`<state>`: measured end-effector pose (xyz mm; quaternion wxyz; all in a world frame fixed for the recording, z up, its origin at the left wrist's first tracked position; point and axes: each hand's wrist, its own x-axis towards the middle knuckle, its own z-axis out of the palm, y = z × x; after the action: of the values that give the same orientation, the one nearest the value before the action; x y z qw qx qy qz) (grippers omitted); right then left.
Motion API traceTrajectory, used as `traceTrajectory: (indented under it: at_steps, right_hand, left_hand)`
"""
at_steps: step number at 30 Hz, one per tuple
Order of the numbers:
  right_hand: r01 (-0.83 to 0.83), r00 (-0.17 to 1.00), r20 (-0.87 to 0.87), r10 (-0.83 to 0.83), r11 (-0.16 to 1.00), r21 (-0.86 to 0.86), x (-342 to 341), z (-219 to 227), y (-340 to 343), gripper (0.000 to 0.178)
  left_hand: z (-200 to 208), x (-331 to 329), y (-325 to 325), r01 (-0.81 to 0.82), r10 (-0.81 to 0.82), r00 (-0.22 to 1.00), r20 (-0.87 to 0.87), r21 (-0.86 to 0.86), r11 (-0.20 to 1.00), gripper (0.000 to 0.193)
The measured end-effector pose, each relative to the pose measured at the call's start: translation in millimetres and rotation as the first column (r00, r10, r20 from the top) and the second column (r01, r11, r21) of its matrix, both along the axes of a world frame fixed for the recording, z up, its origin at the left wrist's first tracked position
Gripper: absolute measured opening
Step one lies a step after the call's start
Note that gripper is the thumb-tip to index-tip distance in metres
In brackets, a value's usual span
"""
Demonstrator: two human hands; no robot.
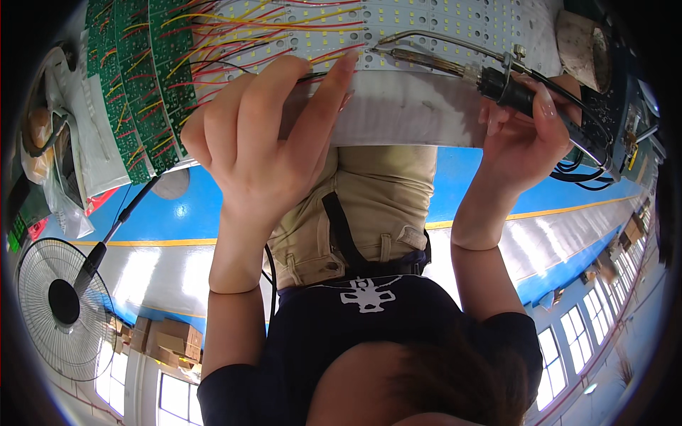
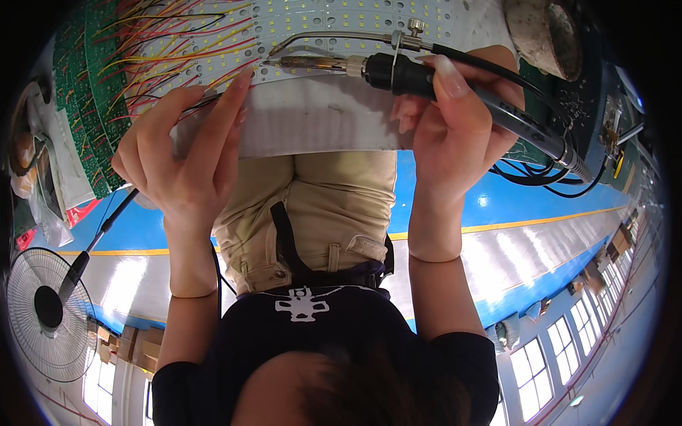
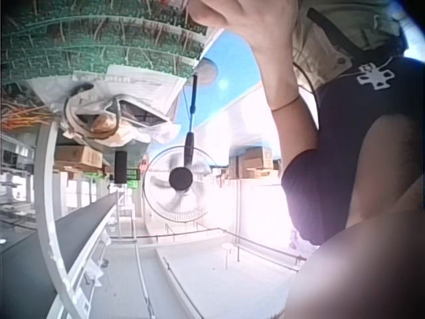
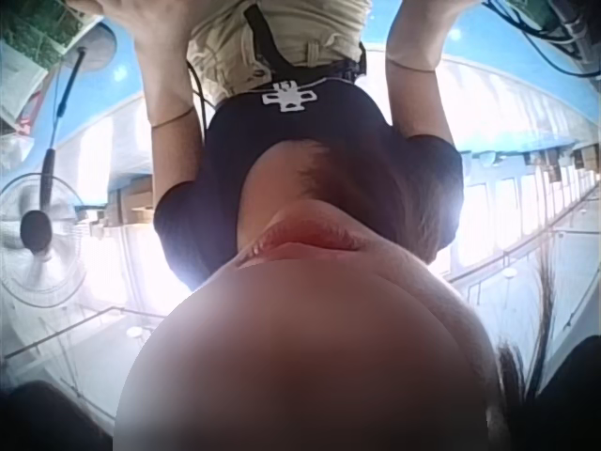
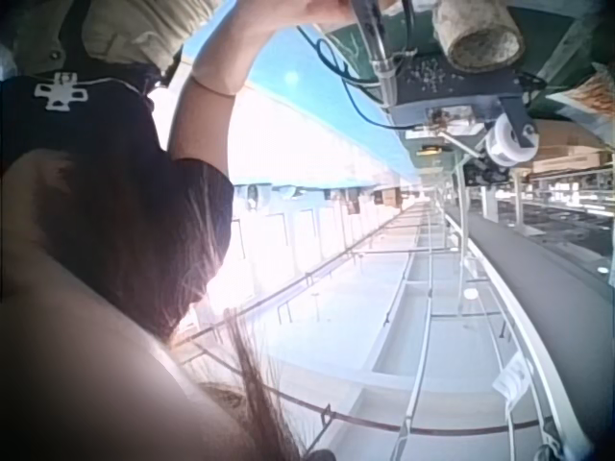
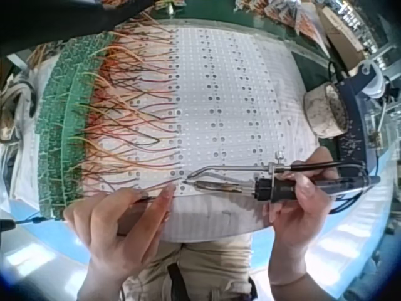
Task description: The person solders colored wires onto individual LEDs on a large LED circuit board using a soldering iron and solder.
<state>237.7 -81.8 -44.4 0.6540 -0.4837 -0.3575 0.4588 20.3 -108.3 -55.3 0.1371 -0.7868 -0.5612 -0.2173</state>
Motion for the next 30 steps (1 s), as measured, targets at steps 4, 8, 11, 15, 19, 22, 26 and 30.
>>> traceTrajectory:
  at_steps: [4, 8, 11, 15, 19, 22, 26, 30]
  right_hand:
    - [0.008, 1.000, -0.017, -0.008, 1.000, 0.000, -2.0, 1.7, -0.6, 0.009]
    - [-0.009, 1.000, -0.028, 0.009, 1.000, 0.000, -1.6, 1.6, -0.1, 0.009]
    - [0.011, 1.000, -0.013, -0.011, 1.000, -0.012, -3.5, 2.4, 0.0, 0.009]
    - [-0.027, 0.998, -0.048, 0.028, 1.000, 0.010, -0.6, 0.4, 0.8, 0.008]
    - [0.001, 0.997, -0.079, 0.000, 1.000, 0.009, -1.0, 1.7, 1.3, 0.008]
    - [-0.044, 0.997, -0.056, 0.044, 0.999, 0.009, 2.2, -0.8, 2.6, 0.007]
    - [-0.019, 0.998, -0.064, 0.019, 1.000, -0.009, -0.9, 1.3, 4.8, 0.005]
    - [-0.010, 0.999, -0.032, 0.010, 1.000, -0.023, -1.7, 6.6, 4.6, 0.006]
  left_hand:
    - [-1.0, -0.4, -0.6, 0.000, 0.000, 1.000, -0.001, -0.011, 1.000, 0.026]
    - [-0.5, -0.8, -0.4, -0.002, 0.002, 1.000, -0.006, -0.018, 1.000, 0.026]
    - [-1.6, -0.5, -0.1, -0.005, 0.005, 1.000, -0.005, -0.011, 1.000, 0.026]
    - [-1.4, -0.4, -0.4, -0.011, 0.011, 1.000, -0.015, -0.008, 1.000, 0.026]
    - [-1.0, -3.5, -3.0, -0.005, 0.004, 0.999, 0.042, 0.030, 1.000, 0.024]
    - [5.3, -12.3, -8.1, -0.037, 0.032, 0.995, 0.095, 0.054, 0.998, 0.022]
    - [23.3, -26.3, -12.0, -0.138, 0.136, 0.989, 0.062, 0.028, 0.990, 0.017]
    - [34.8, -44.7, -12.4, -0.172, 0.172, 0.985, 0.008, -0.006, 0.985, 0.019]
